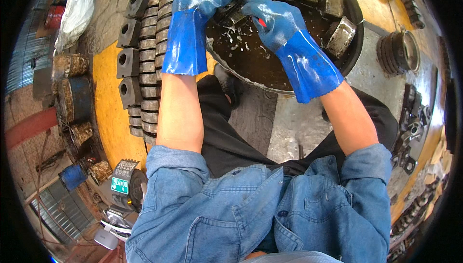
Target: The person cleans several metal machine components in a basin of dark liquid. The person uses a small red-handled brush to scrub the surfaces of each metal block and a larger curved metal part while wearing blue gloves.
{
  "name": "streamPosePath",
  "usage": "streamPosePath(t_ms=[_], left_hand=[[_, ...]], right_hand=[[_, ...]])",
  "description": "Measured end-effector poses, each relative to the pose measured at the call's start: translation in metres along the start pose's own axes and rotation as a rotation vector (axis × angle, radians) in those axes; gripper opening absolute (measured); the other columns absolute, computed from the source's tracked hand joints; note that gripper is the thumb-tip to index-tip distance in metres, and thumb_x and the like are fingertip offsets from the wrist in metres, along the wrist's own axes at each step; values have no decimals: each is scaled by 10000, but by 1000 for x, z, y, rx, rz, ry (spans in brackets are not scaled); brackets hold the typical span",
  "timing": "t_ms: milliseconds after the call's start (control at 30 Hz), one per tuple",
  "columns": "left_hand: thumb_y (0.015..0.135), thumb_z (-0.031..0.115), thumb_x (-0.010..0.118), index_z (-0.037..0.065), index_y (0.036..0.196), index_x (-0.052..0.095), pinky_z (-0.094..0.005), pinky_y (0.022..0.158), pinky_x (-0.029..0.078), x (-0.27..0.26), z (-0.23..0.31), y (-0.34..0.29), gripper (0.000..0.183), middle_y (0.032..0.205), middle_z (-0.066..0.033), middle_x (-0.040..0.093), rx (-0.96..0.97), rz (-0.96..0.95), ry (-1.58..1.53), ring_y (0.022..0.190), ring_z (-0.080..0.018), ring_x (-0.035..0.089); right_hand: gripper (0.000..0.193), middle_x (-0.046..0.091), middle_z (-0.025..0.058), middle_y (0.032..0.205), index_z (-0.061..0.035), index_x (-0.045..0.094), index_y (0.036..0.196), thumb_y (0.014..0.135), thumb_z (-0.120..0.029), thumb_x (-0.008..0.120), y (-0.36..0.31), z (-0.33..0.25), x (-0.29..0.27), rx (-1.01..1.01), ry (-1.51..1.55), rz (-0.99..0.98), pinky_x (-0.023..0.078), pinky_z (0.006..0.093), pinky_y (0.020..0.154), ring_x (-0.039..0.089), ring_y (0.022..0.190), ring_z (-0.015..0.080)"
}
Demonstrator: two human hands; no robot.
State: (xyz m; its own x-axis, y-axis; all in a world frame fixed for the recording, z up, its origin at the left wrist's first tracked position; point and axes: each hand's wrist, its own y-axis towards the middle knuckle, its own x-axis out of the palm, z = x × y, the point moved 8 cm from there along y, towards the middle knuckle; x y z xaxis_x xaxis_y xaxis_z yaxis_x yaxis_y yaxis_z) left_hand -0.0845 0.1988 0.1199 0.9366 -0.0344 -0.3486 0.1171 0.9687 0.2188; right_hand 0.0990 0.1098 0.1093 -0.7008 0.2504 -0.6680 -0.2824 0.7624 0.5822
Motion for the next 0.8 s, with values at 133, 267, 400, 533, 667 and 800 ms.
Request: streamPosePath(t_ms=[133,267,400,533,667,800], left_hand=[[644,392,978,-63,1359,583,-346,982,539,0,0,0,935,1224,-139,711,35,1,-34,1090,-216,672],[618,461,977,-72,1372,568,-362,1005,527,-7,-8,3,1011,1240,-150,702,69,29,105,1120,-226,660],[610,488,969,-66,1353,591,-370,1012,523,-8,-12,4,1001,1246,-160,701,68,9,128,1127,-240,663],[629,483,960,-50,1320,624,-366,999,529,-7,7,0,935,1233,-158,708,92,32,272,1112,-239,673],[646,467,957,-39,1309,634,-357,980,539,-4,3,1,895,1207,-147,720,70,5,188,1084,-233,683],[629,466,964,-44,1329,614,-359,987,538,-2,-5,5,934,1219,-145,715,69,-49,59,1095,-233,680]], right_hand=[[317,741,128,1121,-130,747,1122,832,-4,721,-8,-2,15,182,146,-86,598,392,900,724,1024,334],[248,750,120,1136,-87,740,1144,924,11,678,-9,-7,21,247,411,-145,579,369,964,726,1061,265],[246,756,102,1131,-81,747,1148,943,29,667,-1,-13,11,307,493,-209,570,362,997,716,1080,235],[253,754,126,1134,-79,753,1125,906,33,697,3,5,12,256,348,-235,584,374,974,727,1069,274],[284,744,143,1153,-104,752,1128,873,15,715,10,8,4,174,72,-192,594,401,924,725,1043,334],[277,755,138,1094,-163,758,1165,901,-85,726,6,13,8,330,179,-146,598,393,883,737,984,318]])
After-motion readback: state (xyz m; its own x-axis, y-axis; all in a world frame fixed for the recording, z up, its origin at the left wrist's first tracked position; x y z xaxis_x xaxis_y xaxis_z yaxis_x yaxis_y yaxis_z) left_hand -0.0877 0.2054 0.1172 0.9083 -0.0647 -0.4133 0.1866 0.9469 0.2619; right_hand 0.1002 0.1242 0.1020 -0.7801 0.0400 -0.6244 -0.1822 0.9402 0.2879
